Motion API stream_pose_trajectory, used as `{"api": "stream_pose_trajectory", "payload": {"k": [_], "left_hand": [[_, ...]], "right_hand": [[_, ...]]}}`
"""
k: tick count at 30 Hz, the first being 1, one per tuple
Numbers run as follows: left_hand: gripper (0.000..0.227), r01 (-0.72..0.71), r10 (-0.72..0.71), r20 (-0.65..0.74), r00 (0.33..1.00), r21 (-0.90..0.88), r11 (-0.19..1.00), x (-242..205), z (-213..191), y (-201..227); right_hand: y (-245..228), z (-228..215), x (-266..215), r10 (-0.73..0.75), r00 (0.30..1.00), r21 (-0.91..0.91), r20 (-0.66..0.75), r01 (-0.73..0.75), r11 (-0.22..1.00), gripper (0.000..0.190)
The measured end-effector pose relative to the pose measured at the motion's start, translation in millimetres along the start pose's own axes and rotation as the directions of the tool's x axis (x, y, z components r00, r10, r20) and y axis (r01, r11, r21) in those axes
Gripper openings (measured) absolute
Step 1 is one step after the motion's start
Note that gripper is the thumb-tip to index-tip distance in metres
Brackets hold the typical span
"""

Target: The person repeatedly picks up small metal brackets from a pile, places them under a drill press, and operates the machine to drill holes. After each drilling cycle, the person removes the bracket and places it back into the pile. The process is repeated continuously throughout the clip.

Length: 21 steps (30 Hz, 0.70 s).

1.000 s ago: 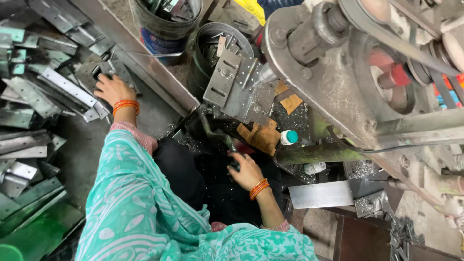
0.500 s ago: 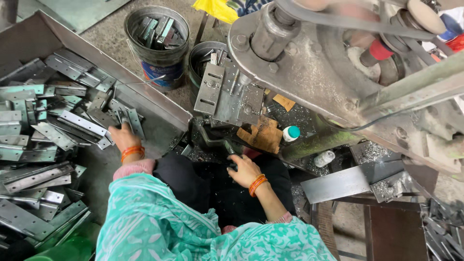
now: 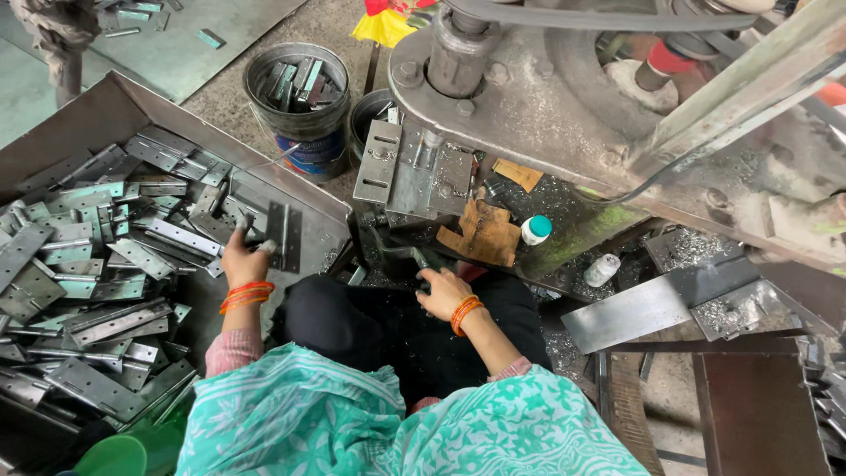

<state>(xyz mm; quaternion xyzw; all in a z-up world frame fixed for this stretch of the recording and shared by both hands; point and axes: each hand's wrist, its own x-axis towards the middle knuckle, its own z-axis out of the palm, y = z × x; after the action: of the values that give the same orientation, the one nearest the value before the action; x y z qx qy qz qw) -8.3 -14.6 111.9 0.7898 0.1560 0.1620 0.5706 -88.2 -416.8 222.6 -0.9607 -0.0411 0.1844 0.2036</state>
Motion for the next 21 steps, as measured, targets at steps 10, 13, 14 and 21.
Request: {"api": "stream_pose_trajectory", "payload": {"k": [10,13,14,21], "left_hand": [[0.057,-0.175,0.194,0.220,0.956,-0.104,0.979,11.7,186.0,130.1],[0.039,-0.527,0.394,0.363,0.845,0.439,0.727,-9.5,215.2,130.6],[0.032,-0.570,0.412,0.396,0.821,0.527,0.630,-14.0,218.7,130.5],[0.045,-0.697,0.323,0.620,0.715,0.595,0.400,-40.0,204.9,147.7]], "right_hand": [[-0.6,1.1,4.3,-0.017,1.000,-0.013,-0.017,0.016,1.000,0.048],[0.3,0.1,7.7,-0.035,0.999,-0.007,-0.033,0.034,0.999,0.050],[1.3,0.9,8.5,-0.047,0.998,-0.005,-0.046,0.047,0.999,0.050],[-1.6,0.4,7.9,-0.055,0.998,-0.062,-0.020,0.054,0.997,0.054]]}}
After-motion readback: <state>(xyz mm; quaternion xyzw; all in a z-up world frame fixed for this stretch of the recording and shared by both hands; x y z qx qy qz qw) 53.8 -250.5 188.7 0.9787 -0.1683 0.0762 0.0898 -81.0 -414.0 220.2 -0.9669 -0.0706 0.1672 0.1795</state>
